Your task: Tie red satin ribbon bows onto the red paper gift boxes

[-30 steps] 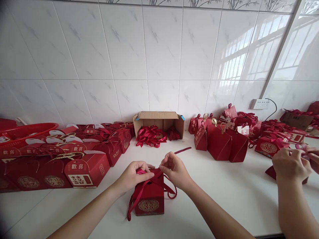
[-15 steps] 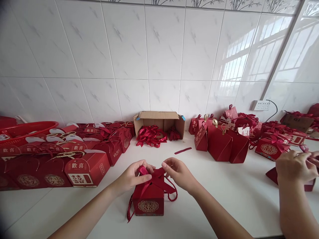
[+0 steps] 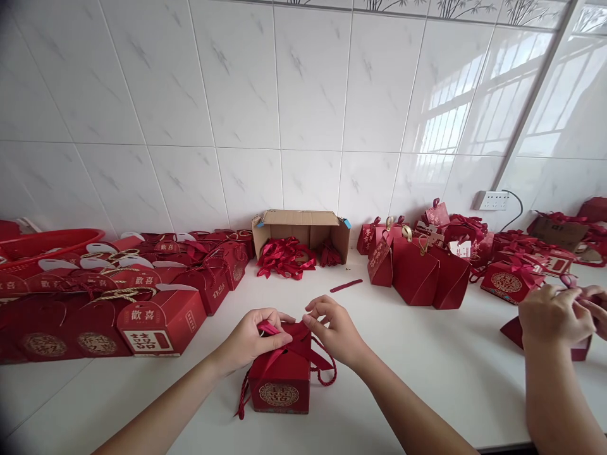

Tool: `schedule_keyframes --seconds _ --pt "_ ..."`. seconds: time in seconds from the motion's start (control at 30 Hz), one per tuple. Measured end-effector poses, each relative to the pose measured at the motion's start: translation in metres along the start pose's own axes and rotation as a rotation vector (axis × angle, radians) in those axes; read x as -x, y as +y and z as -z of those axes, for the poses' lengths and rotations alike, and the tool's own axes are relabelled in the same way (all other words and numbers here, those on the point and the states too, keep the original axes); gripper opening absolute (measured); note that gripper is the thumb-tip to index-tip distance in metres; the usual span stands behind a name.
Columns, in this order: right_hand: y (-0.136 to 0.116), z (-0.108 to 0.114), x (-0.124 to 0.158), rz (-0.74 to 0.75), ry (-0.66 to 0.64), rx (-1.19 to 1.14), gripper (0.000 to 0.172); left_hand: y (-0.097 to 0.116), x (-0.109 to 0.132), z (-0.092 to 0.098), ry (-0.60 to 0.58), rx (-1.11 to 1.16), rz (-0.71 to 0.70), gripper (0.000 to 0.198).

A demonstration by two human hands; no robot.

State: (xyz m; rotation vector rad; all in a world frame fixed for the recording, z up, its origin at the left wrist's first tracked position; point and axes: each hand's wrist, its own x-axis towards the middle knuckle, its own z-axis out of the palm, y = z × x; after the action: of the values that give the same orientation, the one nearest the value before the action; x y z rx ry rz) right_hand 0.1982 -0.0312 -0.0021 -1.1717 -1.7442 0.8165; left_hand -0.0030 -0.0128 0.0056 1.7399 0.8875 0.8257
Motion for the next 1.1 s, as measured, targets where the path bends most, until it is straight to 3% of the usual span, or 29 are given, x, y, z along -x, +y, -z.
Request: schedule_keyframes --seconds 0.3,0.5,0.6,0.67,0.73,0.77,0.83,0.97,1.03,1.1 --pt "0.003 0.001 -0.001 -0.005 0.071 0.071 0.033 -0.003 -0.002 -0.001 -0.027 -0.007 -0.035 0.036" --pt "0.005 -0.01 -0.001 0.065 0.214 0.042 0.038 0.001 -0.001 -0.001 -0.043 -0.041 -0.053 0.031" --pt "0.013 -0.009 0.008 0.039 0.118 -0.076 0.039 -0.001 0.001 0.0 -0.04 -0.061 -0.079 0.023" --pt "0.021 -0.006 0.019 0.035 -0.066 -0.227 0.055 -0.006 0.002 0.001 -0.039 -0.039 -0.111 0.022" --pt "0.029 -0.006 0.03 0.064 -0.203 -0.309 0.1 -0.01 0.003 0.003 -0.009 0.015 -0.161 0.026" --pt "0.032 -0.007 0.036 0.074 -0.223 -0.304 0.119 -0.011 0.003 0.005 0.021 0.041 -0.193 0.03" --pt "0.034 -0.013 0.045 0.055 -0.191 -0.26 0.134 -0.01 0.006 0.009 0.118 0.06 -0.263 0.038" --pt "0.036 -0.012 0.062 -0.036 -0.055 -0.197 0.115 -0.002 0.024 0.029 0.454 -0.164 -0.388 0.036" --pt "0.045 0.009 0.07 -0.083 0.067 -0.132 0.109 -0.002 0.039 0.049 0.674 -0.444 -0.415 0.034" --pt "0.063 0.044 0.076 -0.149 0.253 -0.066 0.103 -0.008 0.055 0.075 0.9 -0.747 -0.427 0.033"
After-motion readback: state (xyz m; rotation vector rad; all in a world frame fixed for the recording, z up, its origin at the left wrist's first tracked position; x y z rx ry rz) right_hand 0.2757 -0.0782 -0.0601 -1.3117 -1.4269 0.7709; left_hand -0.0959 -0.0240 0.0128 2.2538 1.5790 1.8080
